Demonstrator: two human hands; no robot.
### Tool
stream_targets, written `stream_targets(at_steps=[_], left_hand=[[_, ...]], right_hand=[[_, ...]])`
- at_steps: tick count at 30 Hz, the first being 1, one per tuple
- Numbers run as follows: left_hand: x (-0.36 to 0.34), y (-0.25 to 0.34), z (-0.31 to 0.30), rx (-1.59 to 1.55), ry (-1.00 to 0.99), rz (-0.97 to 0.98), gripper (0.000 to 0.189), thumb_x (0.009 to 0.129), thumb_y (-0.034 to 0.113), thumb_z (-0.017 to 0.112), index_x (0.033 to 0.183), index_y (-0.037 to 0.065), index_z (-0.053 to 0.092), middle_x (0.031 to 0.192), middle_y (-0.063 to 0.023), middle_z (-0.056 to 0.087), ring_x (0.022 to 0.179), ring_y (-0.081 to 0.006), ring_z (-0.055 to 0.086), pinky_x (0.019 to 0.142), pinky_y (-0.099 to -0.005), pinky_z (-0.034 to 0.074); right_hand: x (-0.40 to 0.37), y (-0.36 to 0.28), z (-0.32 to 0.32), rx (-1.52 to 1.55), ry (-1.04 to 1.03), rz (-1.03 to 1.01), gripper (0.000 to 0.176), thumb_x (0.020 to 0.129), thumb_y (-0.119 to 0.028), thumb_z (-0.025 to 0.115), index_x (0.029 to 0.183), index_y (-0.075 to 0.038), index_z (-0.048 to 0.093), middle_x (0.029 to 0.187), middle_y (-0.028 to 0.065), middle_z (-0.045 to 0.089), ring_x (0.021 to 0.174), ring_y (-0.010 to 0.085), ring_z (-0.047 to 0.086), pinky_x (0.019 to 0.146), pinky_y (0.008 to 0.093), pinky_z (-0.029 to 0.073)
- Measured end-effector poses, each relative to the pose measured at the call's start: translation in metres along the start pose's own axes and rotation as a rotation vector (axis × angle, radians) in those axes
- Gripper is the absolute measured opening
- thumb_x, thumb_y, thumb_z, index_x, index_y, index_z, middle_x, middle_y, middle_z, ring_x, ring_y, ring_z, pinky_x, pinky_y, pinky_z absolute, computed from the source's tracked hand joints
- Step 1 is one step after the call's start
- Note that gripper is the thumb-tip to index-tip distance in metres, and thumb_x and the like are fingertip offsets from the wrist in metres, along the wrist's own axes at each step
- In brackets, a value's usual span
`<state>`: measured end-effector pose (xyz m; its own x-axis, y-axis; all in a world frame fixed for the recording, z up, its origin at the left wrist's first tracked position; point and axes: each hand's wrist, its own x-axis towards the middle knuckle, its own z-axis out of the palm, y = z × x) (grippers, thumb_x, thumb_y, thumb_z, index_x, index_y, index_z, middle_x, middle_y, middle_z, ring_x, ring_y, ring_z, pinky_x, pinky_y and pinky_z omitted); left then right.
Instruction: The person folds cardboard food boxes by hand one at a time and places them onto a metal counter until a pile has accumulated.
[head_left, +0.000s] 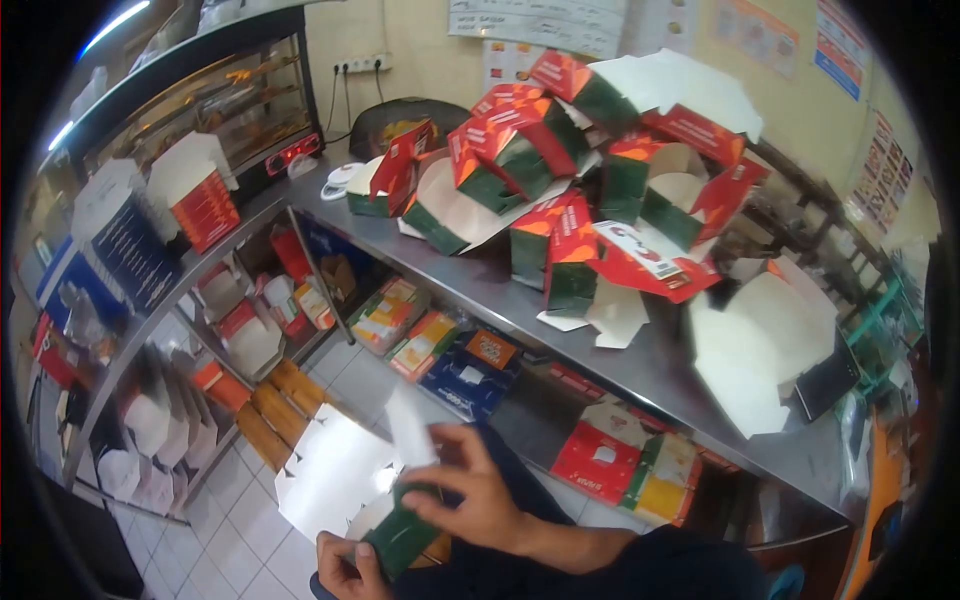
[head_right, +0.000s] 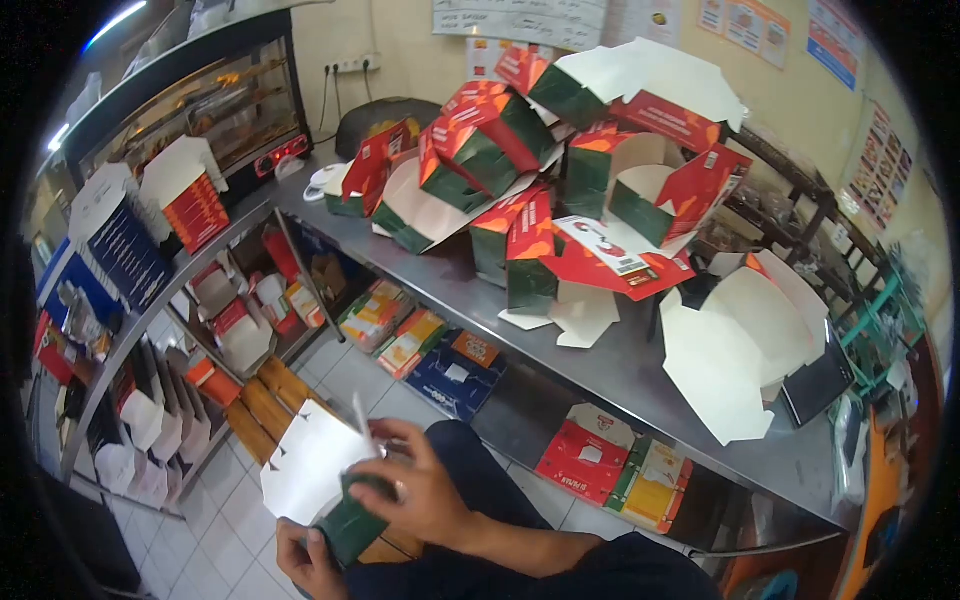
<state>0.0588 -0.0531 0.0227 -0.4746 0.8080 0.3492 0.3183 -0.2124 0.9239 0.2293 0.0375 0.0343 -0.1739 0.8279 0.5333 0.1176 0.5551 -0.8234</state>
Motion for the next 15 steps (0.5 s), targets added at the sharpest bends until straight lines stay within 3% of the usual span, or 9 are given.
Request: stream_targets(at_steps=[3,8,9,10,11,12,13,14,15], left_hand=[[0.007,-0.006,-0.001,-0.047,-0.022,0.198,0.029,0.094,0.017,0.069,0.076,0.003,0.050,0.076,-0.0041,0.046,0.072,-0.0171,0.043,0.068,-0.0308,0.038],[0.023,-0.003,0.006,-0.034,-0.035,0.300,0.024,0.094,0.019,0.068,0.081,0.001,0.058,0.077,-0.0064,0.048,0.077,-0.0216,0.047,0.072,-0.0351,0.040],[0.029,-0.005,0.018,-0.022,0.108,0.426,0.026,0.098,0.022,0.065,0.084,0.001,0.061,0.073,-0.0038,0.049,0.073,-0.0168,0.049,0.066,-0.0319,0.040],[0.033,-0.014,0.024,-0.030,0.115,0.435,0.026,0.098,0.022,0.065,0.084,0.001,0.061,0.073,-0.0038,0.049,0.073,-0.0168,0.049,0.066,-0.0319,0.040],[0.034,-0.027,0.028,-0.074,0.229,0.456,0.026,0.100,0.026,0.060,0.100,0.000,0.059,0.089,-0.0071,0.051,0.089,-0.0211,0.051,0.082,-0.0348,0.040],[0.033,-0.043,0.032,-0.118,0.343,0.474,0.034,0.102,0.030,0.056,0.116,-0.001,0.056,0.106,-0.0105,0.053,0.106,-0.0253,0.053,0.099,-0.0377,0.039],[0.034,-0.076,0.027,-0.079,0.304,0.386,0.033,0.102,0.028,0.055,0.121,0.001,0.053,0.119,-0.0129,0.049,0.117,-0.0251,0.047,0.106,-0.0399,0.034],[0.038,-0.115,0.034,-0.074,0.343,0.281,0.033,0.088,0.013,0.067,0.115,0.000,0.053,0.116,-0.0147,0.051,0.116,-0.0313,0.049,0.111,-0.0448,0.034],[0.044,-0.142,0.034,0.073,0.184,0.194,0.041,0.087,0.019,0.070,0.120,0.000,0.053,0.121,-0.0168,0.050,0.118,-0.0336,0.049,0.111,-0.0467,0.034]], right_hand=[[-0.003,-0.006,-0.005,0.079,-0.372,0.016,0.033,0.088,-0.018,0.078,0.121,-0.014,0.074,0.146,0.0130,0.044,0.131,0.0294,0.052,0.106,0.0409,0.047],[0.001,-0.010,-0.034,-0.028,-0.567,-0.014,0.053,0.089,-0.024,0.078,0.138,-0.013,0.061,0.149,0.0197,0.037,0.133,0.0333,0.049,0.104,0.0403,0.051],[0.001,-0.009,-0.040,-0.095,-0.556,-0.053,0.058,0.088,-0.025,0.079,0.141,-0.013,0.058,0.150,0.0207,0.036,0.133,0.0336,0.049,0.105,0.0402,0.049],[0.001,-0.008,-0.046,-0.161,-0.543,-0.092,0.063,0.087,-0.025,0.080,0.144,-0.013,0.055,0.151,0.0217,0.035,0.132,0.0339,0.049,0.106,0.0401,0.048],[0.002,-0.004,-0.056,-0.151,-0.500,-0.093,0.066,0.085,-0.025,0.081,0.144,-0.013,0.054,0.150,0.0225,0.036,0.132,0.0348,0.048,0.109,0.0409,0.045],[0.011,-0.009,-0.071,-0.331,-0.350,-0.268,0.068,0.082,-0.030,0.085,0.142,-0.013,0.057,0.150,0.0229,0.036,0.131,0.0365,0.048,0.110,0.0435,0.043],[0.019,-0.019,-0.090,-0.521,-0.176,-0.368,0.074,0.075,-0.038,0.089,0.139,-0.015,0.061,0.147,0.0230,0.042,0.130,0.0381,0.049,0.108,0.0473,0.041],[0.029,-0.030,-0.117,-0.672,-0.111,-0.303,0.080,0.066,-0.044,0.093,0.135,-0.015,0.064,0.142,0.0218,0.049,0.127,0.0386,0.051,0.106,0.0495,0.039],[0.044,-0.038,-0.139,-0.670,0.053,-0.369,0.087,0.064,-0.041,0.094,0.139,-0.012,0.060,0.136,0.0198,0.055,0.128,0.0370,0.051,0.106,0.0497,0.038]])
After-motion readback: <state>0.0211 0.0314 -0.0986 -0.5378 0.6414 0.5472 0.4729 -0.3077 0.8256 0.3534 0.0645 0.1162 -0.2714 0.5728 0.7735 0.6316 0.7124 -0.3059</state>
